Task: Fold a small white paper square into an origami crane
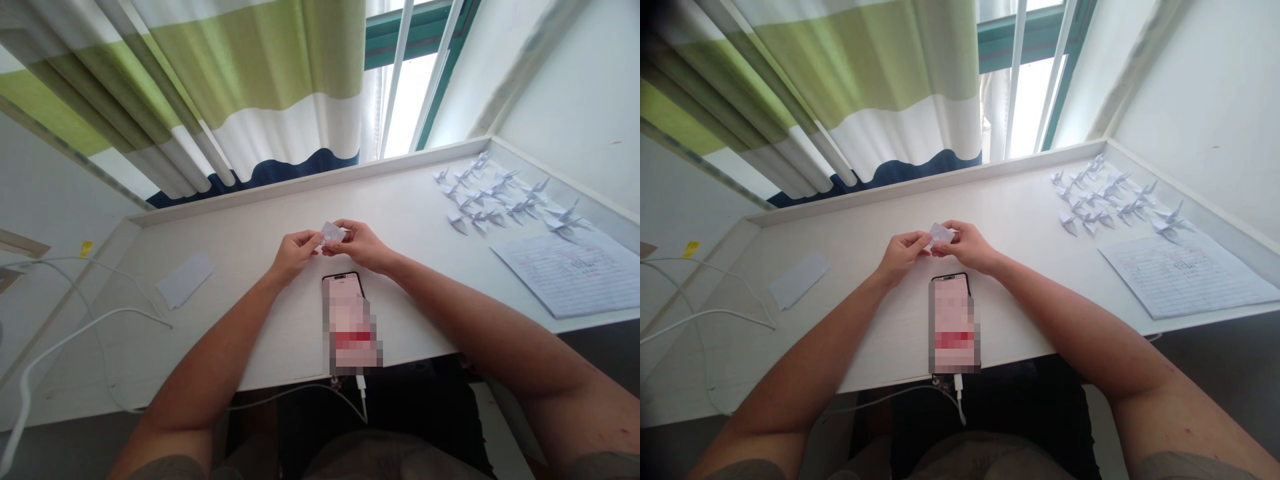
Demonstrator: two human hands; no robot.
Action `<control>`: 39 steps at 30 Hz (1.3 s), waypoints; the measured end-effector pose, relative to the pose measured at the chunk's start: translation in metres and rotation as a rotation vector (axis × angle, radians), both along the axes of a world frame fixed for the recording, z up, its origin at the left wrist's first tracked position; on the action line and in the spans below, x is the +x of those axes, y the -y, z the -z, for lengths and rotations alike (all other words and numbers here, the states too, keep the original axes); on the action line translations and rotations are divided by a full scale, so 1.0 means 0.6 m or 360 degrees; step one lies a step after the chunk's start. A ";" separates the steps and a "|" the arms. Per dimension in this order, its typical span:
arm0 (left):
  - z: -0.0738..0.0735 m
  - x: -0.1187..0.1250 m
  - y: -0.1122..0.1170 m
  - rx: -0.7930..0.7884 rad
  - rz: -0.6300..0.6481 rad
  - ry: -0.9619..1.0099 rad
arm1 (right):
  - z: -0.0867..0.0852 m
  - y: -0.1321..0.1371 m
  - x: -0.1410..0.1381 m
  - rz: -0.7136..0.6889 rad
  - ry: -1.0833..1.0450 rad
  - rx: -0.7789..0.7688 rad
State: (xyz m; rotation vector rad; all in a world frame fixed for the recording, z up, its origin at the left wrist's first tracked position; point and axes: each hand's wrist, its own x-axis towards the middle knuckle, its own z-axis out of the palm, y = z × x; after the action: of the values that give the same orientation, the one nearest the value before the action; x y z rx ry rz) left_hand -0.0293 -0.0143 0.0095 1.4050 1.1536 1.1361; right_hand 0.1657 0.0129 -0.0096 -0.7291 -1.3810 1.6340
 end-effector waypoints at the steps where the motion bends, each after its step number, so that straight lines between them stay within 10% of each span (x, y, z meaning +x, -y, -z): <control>1: 0.002 -0.001 0.000 0.0014 0.0018 -0.0018 | 0.001 0.000 -0.001 0.0003 0.0008 0.0006; 16: 0.003 -0.007 -0.005 0.0180 0.0018 -0.0158 | 0.002 -0.001 -0.002 -0.0117 -0.0012 0.0029; 39: -0.018 -0.017 -0.003 -0.0286 0.0141 -0.0268 | -0.009 0.008 0.002 0.0095 0.0481 0.0436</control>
State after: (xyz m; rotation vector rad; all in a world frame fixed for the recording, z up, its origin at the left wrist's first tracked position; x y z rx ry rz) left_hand -0.0397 -0.0123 0.0205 1.4171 1.2655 0.8428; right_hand 0.1666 0.0084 -0.0041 -0.8675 -1.7386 1.2900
